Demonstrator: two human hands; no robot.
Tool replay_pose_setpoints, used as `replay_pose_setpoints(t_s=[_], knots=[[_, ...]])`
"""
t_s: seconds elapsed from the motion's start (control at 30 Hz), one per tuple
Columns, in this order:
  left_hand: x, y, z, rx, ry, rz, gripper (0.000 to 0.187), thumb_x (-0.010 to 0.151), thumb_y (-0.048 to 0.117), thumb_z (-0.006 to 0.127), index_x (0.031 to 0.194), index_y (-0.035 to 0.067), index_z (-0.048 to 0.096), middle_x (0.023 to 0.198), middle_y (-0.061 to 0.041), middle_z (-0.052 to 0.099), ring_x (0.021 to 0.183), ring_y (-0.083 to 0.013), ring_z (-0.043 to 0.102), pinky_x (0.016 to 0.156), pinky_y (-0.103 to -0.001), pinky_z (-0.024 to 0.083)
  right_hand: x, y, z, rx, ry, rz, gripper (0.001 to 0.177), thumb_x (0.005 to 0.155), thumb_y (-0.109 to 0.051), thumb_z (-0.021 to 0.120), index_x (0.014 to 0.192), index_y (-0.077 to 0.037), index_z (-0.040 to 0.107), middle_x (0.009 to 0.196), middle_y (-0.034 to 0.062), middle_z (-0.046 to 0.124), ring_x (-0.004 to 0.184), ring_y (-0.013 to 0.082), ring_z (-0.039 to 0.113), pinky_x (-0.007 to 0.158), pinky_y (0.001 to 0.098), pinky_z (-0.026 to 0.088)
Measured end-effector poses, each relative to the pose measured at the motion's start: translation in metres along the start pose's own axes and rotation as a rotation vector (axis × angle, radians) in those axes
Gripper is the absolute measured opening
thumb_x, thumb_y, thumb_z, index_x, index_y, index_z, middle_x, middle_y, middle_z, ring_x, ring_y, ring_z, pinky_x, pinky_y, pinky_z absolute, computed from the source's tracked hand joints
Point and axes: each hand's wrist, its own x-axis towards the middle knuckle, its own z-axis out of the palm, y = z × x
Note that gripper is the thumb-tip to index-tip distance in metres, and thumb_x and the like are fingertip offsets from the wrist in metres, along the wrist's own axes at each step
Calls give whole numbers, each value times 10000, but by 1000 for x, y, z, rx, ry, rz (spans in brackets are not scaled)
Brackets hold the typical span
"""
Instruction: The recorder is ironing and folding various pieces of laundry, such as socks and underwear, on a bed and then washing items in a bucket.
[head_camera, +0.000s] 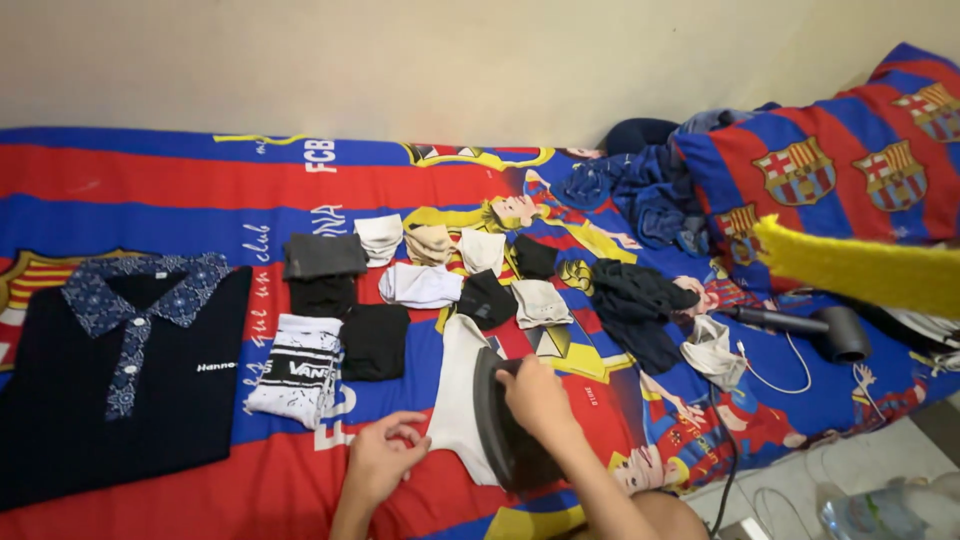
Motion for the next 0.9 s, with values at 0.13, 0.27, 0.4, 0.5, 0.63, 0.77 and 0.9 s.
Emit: replay_pose_setpoints(t_s=[0.13, 0.27, 0.4, 0.5, 0.63, 0.77, 0.9], knots=[[1, 4, -1, 24, 2, 31, 343, 783, 53, 815, 1115, -5, 752, 709, -23, 719, 430, -54, 542, 412, -232, 418, 25, -5, 9, -32, 15, -52, 459, 923, -386, 723, 933, 71, 676, 931, 316, 693, 963, 489, 680, 834, 531, 564], [0, -2, 2, -14, 9, 4, 310, 781, 49, 819, 1077, -27, 765, 710, -38, 719, 432, -62, 537, 411, -239, 401, 54, -28, -7, 62, -40, -188, 438, 863, -353, 763, 974, 63, 687, 943, 313, 696, 962, 470, 681, 852, 514, 559], [2, -2, 0, -14, 22, 9, 283, 787, 49, 827, 1052, -33, 770, 726, -40, 726, 435, -60, 547, 419, -230, 415, 52, -39, -33, 44, -234, -300, 477, 867, -392, 757, 1023, 53, 681, 932, 299, 707, 929, 440, 714, 834, 482, 577], [3, 1, 2, 2, 26, -9, 254, 787, 50, 826, 1019, -37, 772, 733, -41, 732, 424, -69, 545, 413, -232, 405, 36, -21, -22, 62, -169, -456, 444, 842, -373, 770, 1020, 29, 708, 915, 287, 713, 914, 446, 695, 806, 499, 551], [4, -5, 0, -60, -4, 15, 227, 785, 46, 819, 982, -48, 760, 732, -52, 729, 436, -60, 542, 400, -235, 396, -12, -11, -39, 26, -253, -445, 476, 882, -440, 761, 918, 28, 680, 855, 261, 709, 847, 430, 709, 753, 493, 561], [0, -2, 0, -70, -33, 7, 217, 796, 46, 806, 984, -48, 751, 741, -51, 729, 446, -56, 558, 406, -231, 408, -39, -3, -75, -47, -456, -498, 439, 861, -471, 731, 1001, -57, 682, 837, 233, 708, 819, 434, 693, 715, 515, 548], [-1, 3, -1, -53, -38, -3, 223, 799, 51, 811, 992, -36, 742, 754, -40, 725, 451, -55, 559, 414, -227, 413, -18, 43, -87, -252, -403, -541, 499, 832, -576, 724, 1063, -134, 727, 817, 207, 725, 817, 408, 705, 737, 513, 552]])
